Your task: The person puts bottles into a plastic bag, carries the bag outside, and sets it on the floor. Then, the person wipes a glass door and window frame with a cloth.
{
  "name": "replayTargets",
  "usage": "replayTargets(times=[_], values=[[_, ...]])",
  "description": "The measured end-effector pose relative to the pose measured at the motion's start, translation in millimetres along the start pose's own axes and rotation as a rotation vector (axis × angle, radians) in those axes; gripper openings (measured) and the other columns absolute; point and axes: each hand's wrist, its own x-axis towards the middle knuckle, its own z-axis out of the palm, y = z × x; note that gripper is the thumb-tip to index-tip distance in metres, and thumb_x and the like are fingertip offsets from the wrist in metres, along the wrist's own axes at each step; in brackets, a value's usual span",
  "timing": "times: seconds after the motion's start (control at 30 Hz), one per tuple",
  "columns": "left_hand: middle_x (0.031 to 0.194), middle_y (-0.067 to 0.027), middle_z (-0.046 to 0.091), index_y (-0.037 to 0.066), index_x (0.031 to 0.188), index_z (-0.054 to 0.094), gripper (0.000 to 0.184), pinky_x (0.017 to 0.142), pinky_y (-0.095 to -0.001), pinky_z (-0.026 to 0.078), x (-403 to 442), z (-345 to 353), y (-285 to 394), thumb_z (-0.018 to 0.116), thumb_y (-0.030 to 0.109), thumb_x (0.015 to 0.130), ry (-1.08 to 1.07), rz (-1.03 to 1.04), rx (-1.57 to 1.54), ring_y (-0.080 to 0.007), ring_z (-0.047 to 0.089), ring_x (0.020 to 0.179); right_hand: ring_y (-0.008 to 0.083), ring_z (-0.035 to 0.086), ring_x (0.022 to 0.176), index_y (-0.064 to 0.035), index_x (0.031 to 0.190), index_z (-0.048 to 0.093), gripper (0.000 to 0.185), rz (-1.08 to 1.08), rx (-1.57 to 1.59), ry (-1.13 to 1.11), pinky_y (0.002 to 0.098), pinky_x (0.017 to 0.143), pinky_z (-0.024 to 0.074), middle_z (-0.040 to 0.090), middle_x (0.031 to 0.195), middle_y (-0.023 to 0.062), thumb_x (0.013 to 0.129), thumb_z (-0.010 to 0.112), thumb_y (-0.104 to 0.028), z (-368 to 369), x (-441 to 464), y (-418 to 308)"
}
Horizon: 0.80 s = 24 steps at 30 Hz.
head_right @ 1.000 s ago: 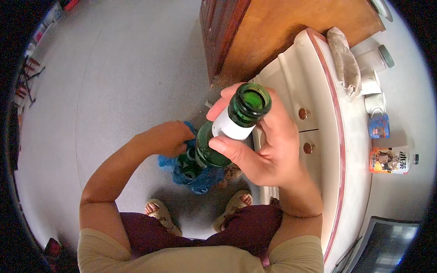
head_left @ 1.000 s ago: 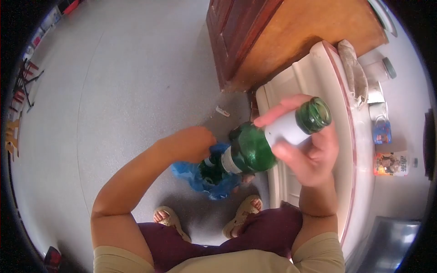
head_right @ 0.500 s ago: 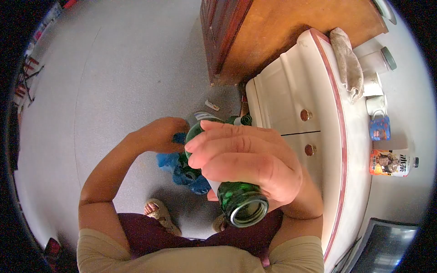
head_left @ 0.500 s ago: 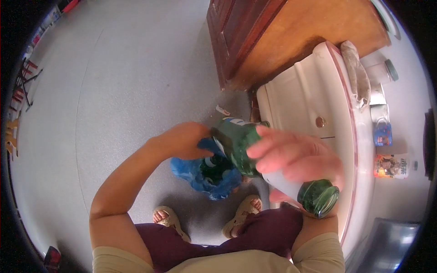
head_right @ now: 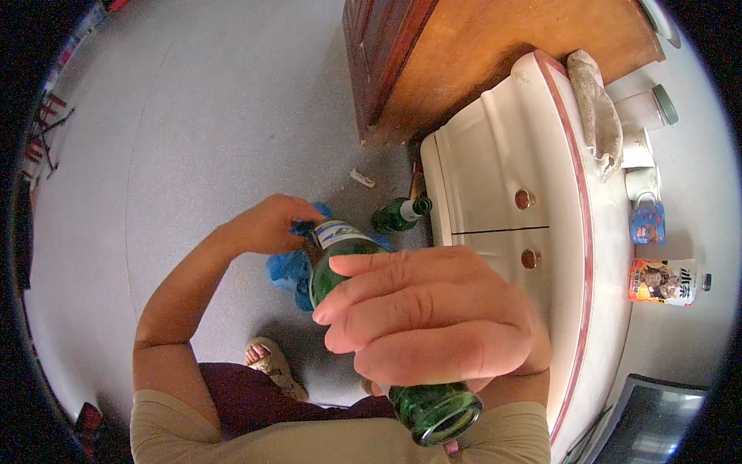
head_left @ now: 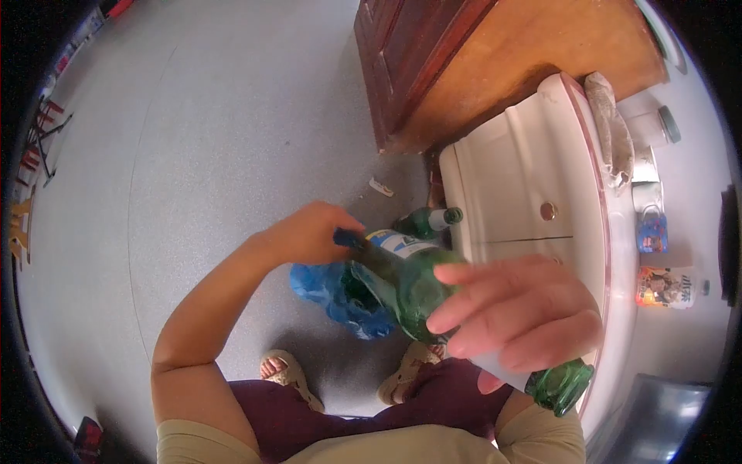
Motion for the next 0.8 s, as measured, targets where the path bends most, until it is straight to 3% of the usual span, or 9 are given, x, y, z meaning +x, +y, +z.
replayTargets(times=[0.1, 0.2, 0.3, 0.4, 0.5, 0.6, 0.7, 0.8], values=[[0.109, -0.0196, 0.062, 0.008, 0.127, 0.052, 0.067, 0.090, -0.0407, 0.046, -14.1, -6.5, 1.0, 0.079, 0.024, 0.067, 0.079, 0.042, -0.078, -0.0340, 0.058, 0.104, 0.0344, 0.067, 0.081, -0.0002, 0.084, 0.059, 0.022, 0.019, 0.039, 0.024, 0.0490, 0.084, 0.0510, 0.066, 0.084, 0.0174, 0.070, 0.073, -0.010, -2.3, -3.4, 3.2], [0.116, -0.0209, 0.059, 0.008, 0.135, 0.043, 0.075, 0.095, -0.0415, 0.043, -25.1, -9.8, -7.7, 0.077, 0.031, 0.071, 0.081, -0.012, 0.048, -0.0342, 0.054, 0.111, 0.0348, 0.067, 0.083, -0.0002, 0.085, 0.060, 0.022, 0.044, 0.121, 0.030, 0.0491, 0.085, 0.0503, 0.066, 0.086, 0.0171, 0.070, 0.074, -0.010, -3.4, -4.2, 3.6], [0.117, -0.0207, 0.059, 0.004, 0.132, 0.045, 0.070, 0.091, -0.0410, 0.045, -20.7, -17.6, -7.0, 0.073, 0.037, 0.076, -0.280, -0.336, -0.008, -0.0323, 0.056, 0.110, 0.0356, 0.066, 0.085, 0.0007, 0.090, 0.060, 0.024, 0.098, 0.219, -0.041, 0.0504, 0.085, 0.0497, 0.066, 0.088, 0.0177, 0.072, 0.073, -0.009, -6.7, -1.5, 2.7], [0.115, -0.0202, 0.060, 0.002, 0.130, 0.046, 0.064, 0.088, -0.0399, 0.047, -20.4, -13.9, -15.6, 0.068, 0.038, 0.081, -0.374, -0.338, -0.050, -0.0311, 0.059, 0.105, 0.0367, 0.066, 0.086, 0.0018, 0.093, 0.060, 0.026, 0.137, 0.318, -0.131, 0.0517, 0.085, 0.0489, 0.066, 0.088, 0.0182, 0.072, 0.073, -0.008, -8.1, -1.3, 7.8], [0.113, -0.0189, 0.060, 0.002, 0.127, 0.048, 0.056, 0.084, -0.0378, 0.049, -20.2, -14.1, -17.2, 0.064, 0.036, 0.085, -0.366, -0.265, -0.030, -0.0289, 0.062, 0.098, 0.0378, 0.065, 0.087, 0.0019, 0.095, 0.060, 0.030, 0.108, 0.322, -0.166, 0.0524, 0.086, 0.0481, 0.066, 0.089, 0.0185, 0.072, 0.074, -0.011, -0.3, -7.7, 20.8], [0.112, -0.0158, 0.059, 0.003, 0.126, 0.050, 0.052, 0.083, -0.0370, 0.049, -27.2, -17.1, -15.3, 0.063, 0.034, 0.086, -0.211, -0.260, -0.146, -0.0262, 0.060, 0.099, 0.0390, 0.065, 0.088, 0.0002, 0.099, 0.059, 0.034, 0.107, 0.317, -0.169, 0.0533, 0.088, 0.0464, 0.065, 0.090, 0.0196, 0.071, 0.075, -0.012, 3.1, -7.9, 24.1], [0.115, -0.0130, 0.057, 0.005, 0.127, 0.049, 0.052, 0.084, -0.0361, 0.050, -30.5, -18.0, -33.2, 0.064, 0.033, 0.086, -0.156, -0.457, -0.648, -0.0239, 0.058, 0.103, 0.0401, 0.064, 0.093, -0.0023, 0.108, 0.056, 0.044, 0.123, 0.403, -0.165, 0.0550, 0.093, 0.0422, 0.065, 0.094, 0.0219, 0.069, 0.076, -0.007, -13.5, 0.2, 16.7], [0.120, -0.0121, 0.055, 0.006, 0.130, 0.047, 0.055, 0.090, -0.0373, 0.047, -38.2, -32.5, -38.1, 0.066, 0.030, 0.084, -0.002, -0.526, -0.521, -0.0263, 0.054, 0.110, 0.0403, 0.061, 0.101, -0.0040, 0.113, 0.052, 0.052, 0.025, 0.481, 0.008, 0.0570, 0.099, 0.0354, 0.064, 0.100, 0.0240, 0.068, 0.077, -0.002, -15.6, 0.6, 21.5]])
